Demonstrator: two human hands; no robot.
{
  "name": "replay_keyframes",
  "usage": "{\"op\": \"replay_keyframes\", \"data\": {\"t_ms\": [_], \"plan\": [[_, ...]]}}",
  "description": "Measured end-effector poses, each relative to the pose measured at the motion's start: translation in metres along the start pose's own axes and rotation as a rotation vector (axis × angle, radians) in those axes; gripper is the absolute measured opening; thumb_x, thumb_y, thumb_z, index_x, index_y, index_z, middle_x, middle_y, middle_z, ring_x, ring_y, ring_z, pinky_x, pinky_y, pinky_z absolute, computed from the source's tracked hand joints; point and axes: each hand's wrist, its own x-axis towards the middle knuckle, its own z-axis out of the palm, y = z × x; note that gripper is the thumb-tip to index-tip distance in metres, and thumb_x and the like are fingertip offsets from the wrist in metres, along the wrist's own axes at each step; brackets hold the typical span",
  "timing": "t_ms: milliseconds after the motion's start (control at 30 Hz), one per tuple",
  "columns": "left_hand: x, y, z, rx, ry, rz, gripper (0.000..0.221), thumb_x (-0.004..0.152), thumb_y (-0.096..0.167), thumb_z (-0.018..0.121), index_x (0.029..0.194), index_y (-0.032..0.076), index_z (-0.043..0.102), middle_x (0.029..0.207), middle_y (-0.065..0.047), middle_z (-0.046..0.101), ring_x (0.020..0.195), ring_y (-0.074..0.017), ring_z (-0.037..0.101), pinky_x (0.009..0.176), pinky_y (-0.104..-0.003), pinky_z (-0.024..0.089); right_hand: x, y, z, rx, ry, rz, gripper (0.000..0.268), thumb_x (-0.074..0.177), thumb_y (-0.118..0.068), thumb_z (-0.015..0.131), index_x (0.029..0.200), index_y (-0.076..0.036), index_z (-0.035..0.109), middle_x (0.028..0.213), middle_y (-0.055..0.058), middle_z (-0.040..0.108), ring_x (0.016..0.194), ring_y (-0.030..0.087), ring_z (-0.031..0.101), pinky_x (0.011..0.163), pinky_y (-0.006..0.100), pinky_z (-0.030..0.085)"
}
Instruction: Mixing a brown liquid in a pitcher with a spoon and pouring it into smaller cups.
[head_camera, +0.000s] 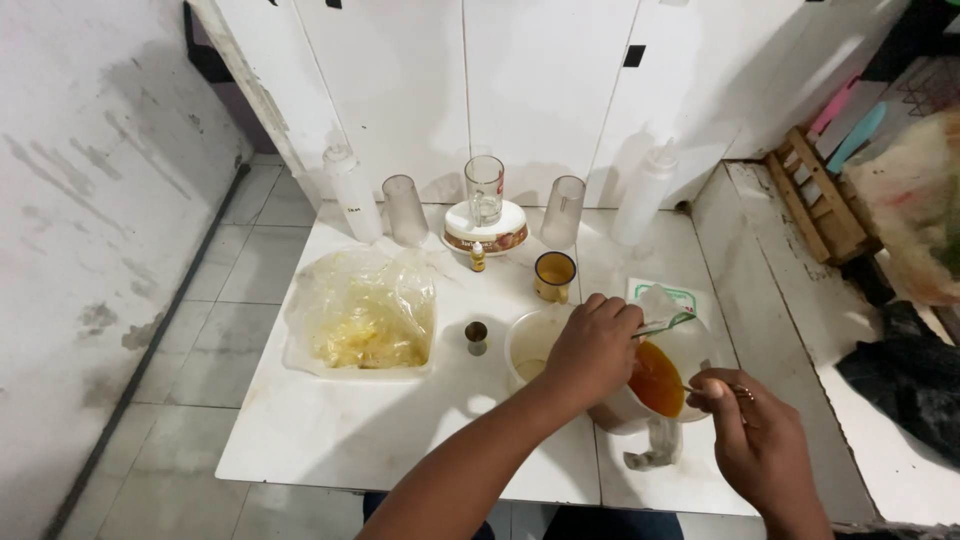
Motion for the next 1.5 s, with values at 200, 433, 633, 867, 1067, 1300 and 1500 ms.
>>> {"op": "replay_keyframes", "data": {"t_ms": [200, 433, 633, 867, 1067, 1300, 1500], "plan": [[0.012, -0.011, -0.004, 0.013, -0.141, -0.063, 0.012, 0.093, 0.015, 0.062, 0.1, 0.012, 0.072, 0.093, -0.004, 0.069, 0.101, -0.0302, 0.057, 0.086, -0.046, 0.045, 0.006, 0.008, -0.021, -0.277, -0.061, 0.011, 0.042, 0.109, -0.04, 0.042, 0.091, -0.017, 0.072, 0.073, -0.002, 0.074, 0.069, 0.02, 0.07, 0.069, 0.036, 0.049], [0.003, 0.016, -0.013, 0.031, -0.039, -0.15, 0.034, 0.076, 0.011, 0.067, 0.104, 0.023, 0.082, 0.086, 0.007, 0.071, 0.1, -0.0266, 0.051, 0.089, -0.047, 0.029, 0.021, -0.005, -0.008, -0.247, -0.037, -0.172, 0.032, 0.104, -0.029, 0.053, 0.108, -0.008, 0.077, 0.1, 0.006, 0.08, 0.089, 0.024, 0.074, 0.077, 0.038, 0.053], [-0.006, 0.023, -0.018, 0.018, 0.066, -0.16, 0.017, 0.088, 0.029, 0.077, 0.078, 0.016, 0.071, 0.078, 0.005, 0.068, 0.091, -0.0258, 0.052, 0.087, -0.045, 0.033, 0.023, -0.006, -0.017, -0.175, -0.117, -0.061, 0.043, 0.111, -0.03, 0.042, 0.082, -0.012, 0.068, 0.072, 0.0, 0.07, 0.069, 0.018, 0.065, 0.071, 0.034, 0.049], [-0.008, 0.027, -0.013, 0.045, 0.041, -0.17, 0.026, 0.087, 0.021, 0.056, 0.097, 0.013, 0.078, 0.085, -0.003, 0.069, 0.097, -0.0302, 0.052, 0.087, -0.048, 0.033, 0.031, -0.017, -0.006, -0.191, -0.013, -0.036, 0.033, 0.113, -0.029, 0.048, 0.107, -0.008, 0.073, 0.085, 0.008, 0.081, 0.087, 0.023, 0.078, 0.082, 0.038, 0.054], [-0.005, 0.024, -0.007, 0.071, 0.134, -0.168, 0.002, 0.08, 0.016, 0.072, 0.079, 0.014, 0.07, 0.08, -0.001, 0.062, 0.088, -0.0293, 0.052, 0.079, -0.045, 0.034, 0.031, -0.024, -0.023, -0.306, -0.168, 0.043, 0.043, 0.112, -0.036, 0.041, 0.095, -0.013, 0.073, 0.081, 0.002, 0.079, 0.082, 0.025, 0.072, 0.081, 0.037, 0.051], [-0.007, 0.022, -0.005, 0.173, -0.072, -0.134, 0.022, 0.085, 0.019, 0.063, 0.096, 0.019, 0.082, 0.088, 0.0, 0.064, 0.104, -0.0308, 0.051, 0.089, -0.049, 0.033, 0.034, -0.013, -0.001, -0.1, -0.093, 0.026, 0.042, 0.112, -0.034, 0.043, 0.099, -0.006, 0.072, 0.088, 0.01, 0.082, 0.087, 0.021, 0.08, 0.081, 0.036, 0.056], [-0.007, 0.023, -0.005, 0.098, -0.07, -0.165, 0.019, 0.07, 0.003, 0.06, 0.078, 0.01, 0.075, 0.078, -0.001, 0.058, 0.096, -0.0307, 0.048, 0.085, -0.047, 0.032, 0.035, -0.021, -0.028, -0.433, -0.189, 0.131, 0.044, 0.11, -0.041, 0.039, 0.104, -0.014, 0.073, 0.089, 0.006, 0.083, 0.089, 0.034, 0.076, 0.082, 0.044, 0.053]]}}
